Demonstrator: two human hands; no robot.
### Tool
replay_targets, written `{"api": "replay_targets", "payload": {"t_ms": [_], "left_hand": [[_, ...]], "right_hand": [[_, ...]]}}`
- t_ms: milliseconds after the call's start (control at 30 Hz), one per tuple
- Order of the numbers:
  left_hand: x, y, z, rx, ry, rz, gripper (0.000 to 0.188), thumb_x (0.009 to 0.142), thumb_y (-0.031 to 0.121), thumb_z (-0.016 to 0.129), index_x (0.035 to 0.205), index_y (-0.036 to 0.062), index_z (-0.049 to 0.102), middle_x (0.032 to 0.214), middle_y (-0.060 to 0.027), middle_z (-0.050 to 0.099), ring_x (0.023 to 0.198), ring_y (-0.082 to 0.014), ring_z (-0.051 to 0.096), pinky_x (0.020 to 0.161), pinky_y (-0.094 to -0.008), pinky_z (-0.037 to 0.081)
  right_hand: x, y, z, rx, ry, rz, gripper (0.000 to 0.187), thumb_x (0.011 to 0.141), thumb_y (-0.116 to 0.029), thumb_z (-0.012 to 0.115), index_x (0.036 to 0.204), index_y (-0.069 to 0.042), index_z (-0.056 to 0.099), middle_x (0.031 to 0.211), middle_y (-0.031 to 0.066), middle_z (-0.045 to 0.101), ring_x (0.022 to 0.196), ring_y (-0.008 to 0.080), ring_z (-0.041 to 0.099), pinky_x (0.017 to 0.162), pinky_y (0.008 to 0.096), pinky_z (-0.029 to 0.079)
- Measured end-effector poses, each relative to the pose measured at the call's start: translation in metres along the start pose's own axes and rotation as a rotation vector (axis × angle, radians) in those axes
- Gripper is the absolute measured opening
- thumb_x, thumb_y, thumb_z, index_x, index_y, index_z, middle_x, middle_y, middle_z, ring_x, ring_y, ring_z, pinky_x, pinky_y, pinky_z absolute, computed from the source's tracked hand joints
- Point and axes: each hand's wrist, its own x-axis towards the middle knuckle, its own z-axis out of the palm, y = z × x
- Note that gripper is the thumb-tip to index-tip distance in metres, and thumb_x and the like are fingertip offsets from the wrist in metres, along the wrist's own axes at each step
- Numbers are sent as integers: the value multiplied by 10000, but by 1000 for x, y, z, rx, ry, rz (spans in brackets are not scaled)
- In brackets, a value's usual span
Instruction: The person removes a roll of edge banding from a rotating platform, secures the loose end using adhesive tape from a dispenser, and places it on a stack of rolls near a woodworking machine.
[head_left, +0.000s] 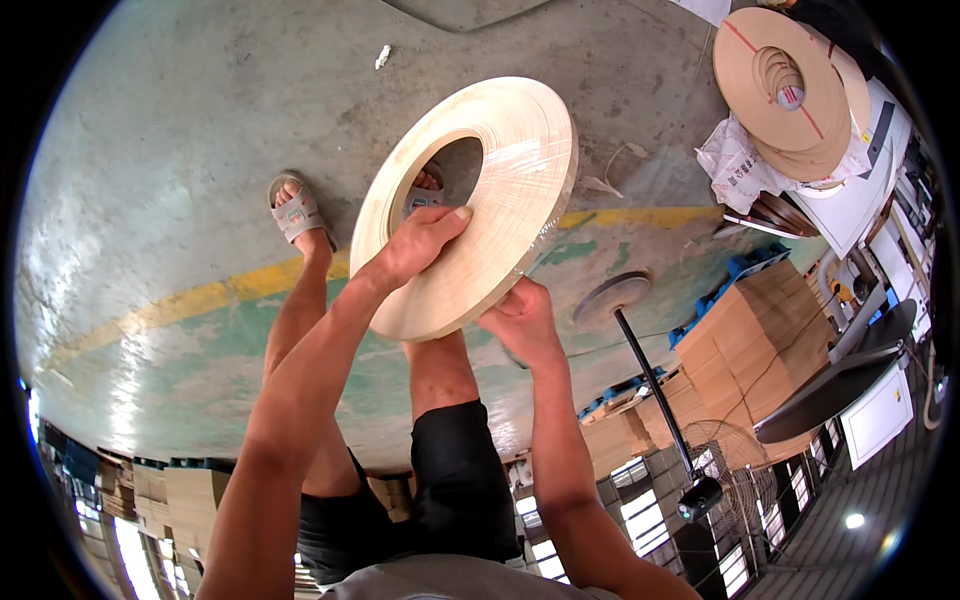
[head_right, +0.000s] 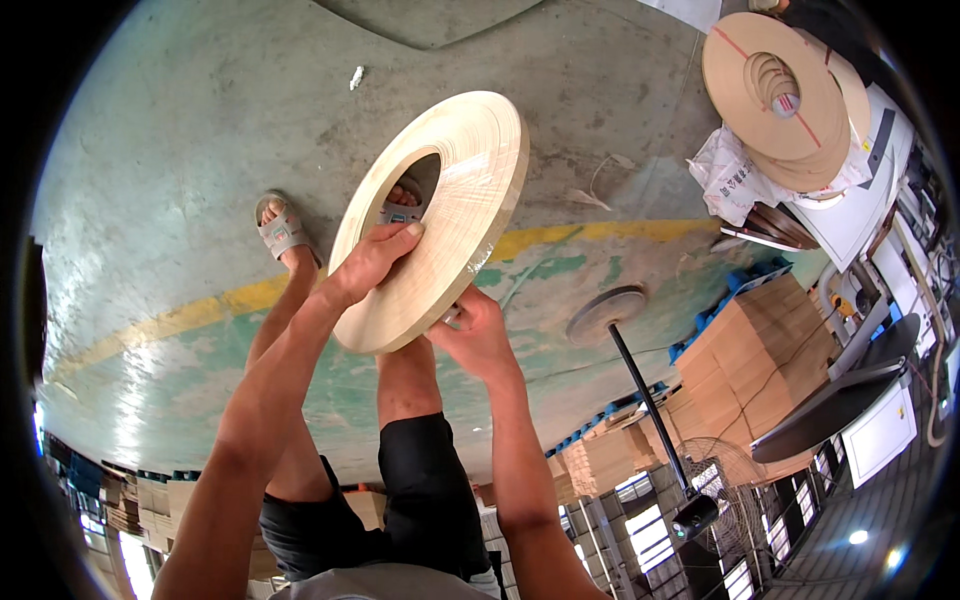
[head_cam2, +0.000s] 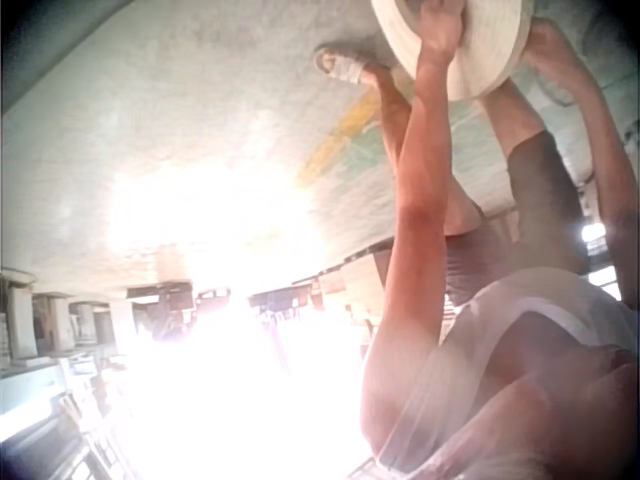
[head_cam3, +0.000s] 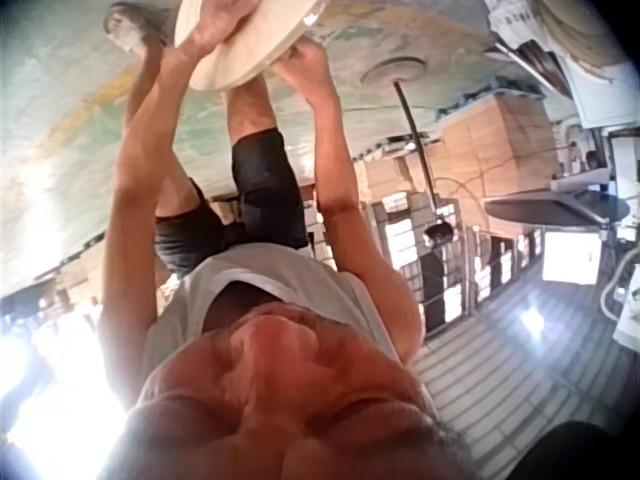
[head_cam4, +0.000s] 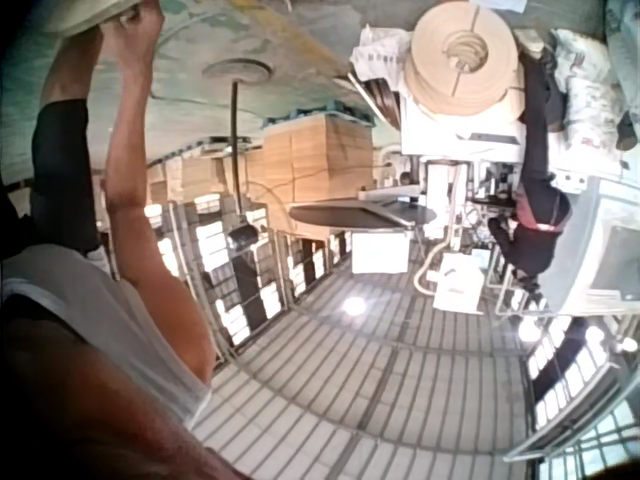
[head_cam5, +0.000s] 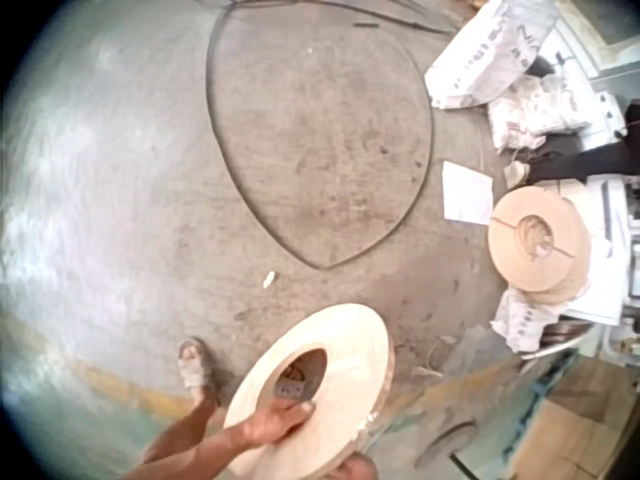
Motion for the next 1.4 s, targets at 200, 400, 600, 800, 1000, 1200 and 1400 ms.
{"api": "replay_targets", "payload": {"t_ms": [200,400,600,800,1000,1200,1400], "left_hand": [[5,-17,9,23,44,87,518,1017,456,460,1182,-4,632,987,-62,659,900,-121,574,822,-303,455],[7,-34,11,88,153,146,543,1001,466,452,1225,6,633,1019,-150,697,956,-224,640,897,-342,475],[4,-41,21,191,136,204,502,1014,447,438,1138,10,654,984,-186,697,950,-281,659,875,-378,486],[5,-57,37,260,270,300,477,1009,427,451,1182,11,609,974,-248,677,983,-395,638,869,-419,494],[-1,-66,56,270,414,444,407,933,283,620,1243,29,549,1056,-233,632,929,-424,625,840,-453,501],[-21,-75,58,436,304,486,375,890,205,658,1235,80,579,1070,-181,618,978,-374,608,884,-439,480],[-32,-89,46,503,339,552,374,826,181,694,1185,96,632,1101,-151,611,1028,-343,589,946,-445,440]], "right_hand": [[-26,4,-23,86,-130,-8,258,799,68,682,1047,94,616,1250,95,528,1083,142,557,883,296,499],[-43,-5,-20,223,-74,102,69,815,34,685,826,76,632,1147,99,610,952,116,592,747,254,518],[-60,-19,-22,17,-55,142,148,850,-30,682,751,67,632,1050,102,660,841,94,593,670,239,494],[-73,-47,-3,-7,177,299,234,903,-149,682,793,58,675,802,77,675,716,95,604,648,267,533],[-64,-47,11,-79,341,330,335,932,-273,668,855,52,704,754,80,678,649,125,638,548,274,545],[-47,-49,10,-177,386,435,401,928,-344,669,878,52,708,757,94,681,655,151,670,549,263,550],[-48,-33,-1,-84,119,497,340,932,-281,676,945,58,697,773,78,670,649,133,648,557,258,548]]}}
